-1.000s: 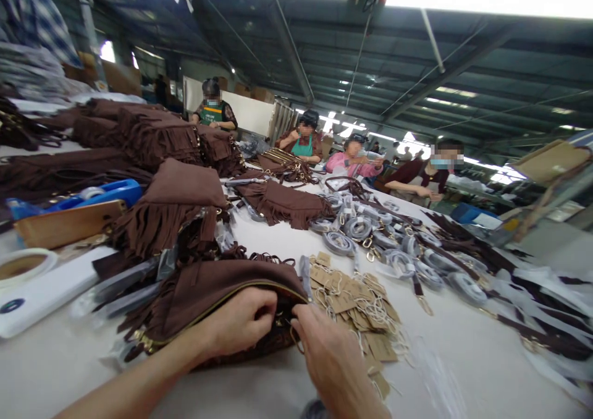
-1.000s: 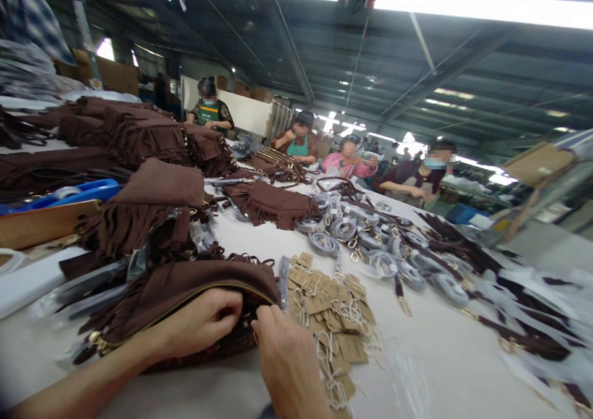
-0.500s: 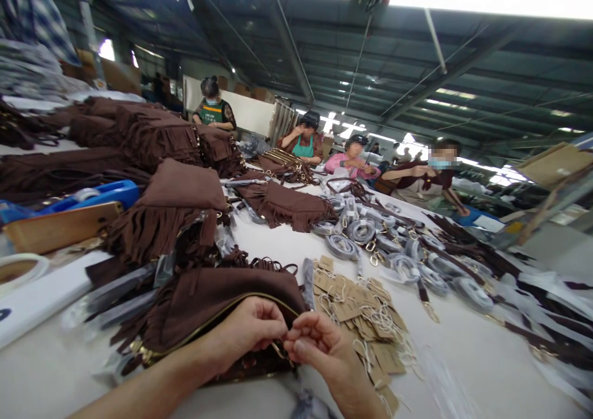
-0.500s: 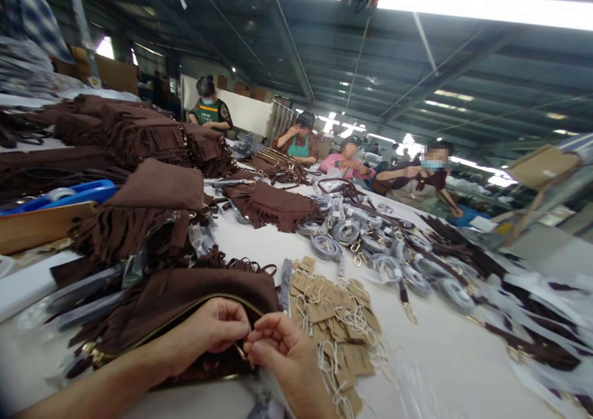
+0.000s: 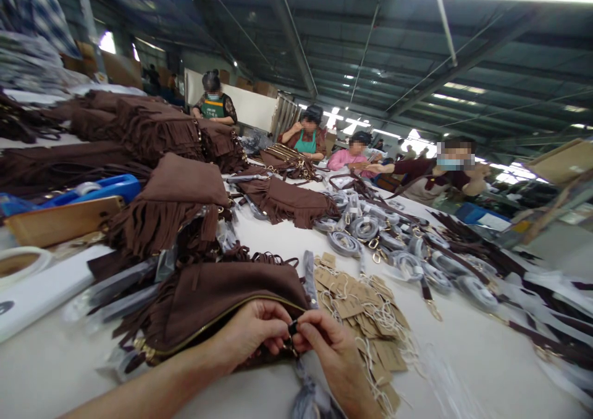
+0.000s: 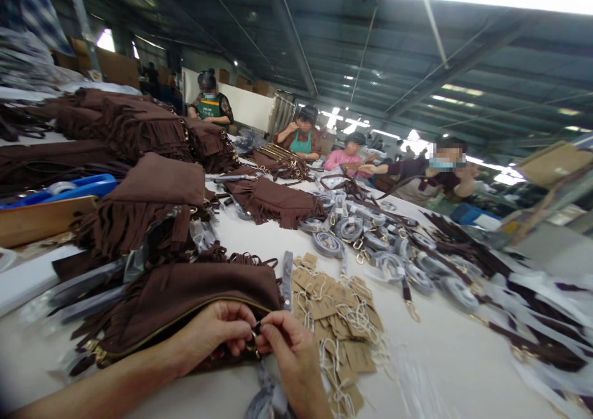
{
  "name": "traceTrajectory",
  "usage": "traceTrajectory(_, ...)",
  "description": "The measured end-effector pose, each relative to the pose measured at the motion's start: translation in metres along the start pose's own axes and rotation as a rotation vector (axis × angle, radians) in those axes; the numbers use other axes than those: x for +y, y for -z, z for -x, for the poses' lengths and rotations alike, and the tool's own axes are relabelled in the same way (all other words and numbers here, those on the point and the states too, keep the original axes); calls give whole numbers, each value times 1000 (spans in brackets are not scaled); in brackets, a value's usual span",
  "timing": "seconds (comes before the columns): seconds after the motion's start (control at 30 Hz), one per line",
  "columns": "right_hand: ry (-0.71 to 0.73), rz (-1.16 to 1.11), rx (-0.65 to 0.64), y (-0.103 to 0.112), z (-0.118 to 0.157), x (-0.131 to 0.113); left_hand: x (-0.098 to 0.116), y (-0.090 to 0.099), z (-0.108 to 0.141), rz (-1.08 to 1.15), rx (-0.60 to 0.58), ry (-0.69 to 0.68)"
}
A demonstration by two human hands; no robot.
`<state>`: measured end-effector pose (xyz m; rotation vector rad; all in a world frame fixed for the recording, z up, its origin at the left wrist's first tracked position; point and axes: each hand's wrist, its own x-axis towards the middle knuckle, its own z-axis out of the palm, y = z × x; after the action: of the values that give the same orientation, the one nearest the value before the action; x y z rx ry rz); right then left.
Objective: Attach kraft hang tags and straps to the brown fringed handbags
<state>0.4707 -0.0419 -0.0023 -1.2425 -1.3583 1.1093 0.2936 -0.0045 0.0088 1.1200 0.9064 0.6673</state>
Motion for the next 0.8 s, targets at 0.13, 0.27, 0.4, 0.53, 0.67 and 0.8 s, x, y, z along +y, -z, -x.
traceTrajectory(0.13, 2, 5, 0, -2, -1, 3, 1, -1, 1, -37, 30, -30)
traceTrajectory(0.27, 15, 32, -12, -3, 0, 3, -1, -4, -1, -73, 34, -67)
traceTrajectory(0.4, 37, 65, -43, -2, 1, 3, -5, -6, -2, -90, 12, -121)
traceTrajectory(0.53, 59, 70, -42, -3, 2, 5, -11, -6, -4, -110, 29, -167)
traceTrajectory(0.67, 6, -6, -19, -5, 1, 7, -13, -6, -5, -130, 48, -193)
traceTrajectory(0.8, 10, 5, -26, -4, 1, 7, -12, -7, -5, -127, 38, -197)
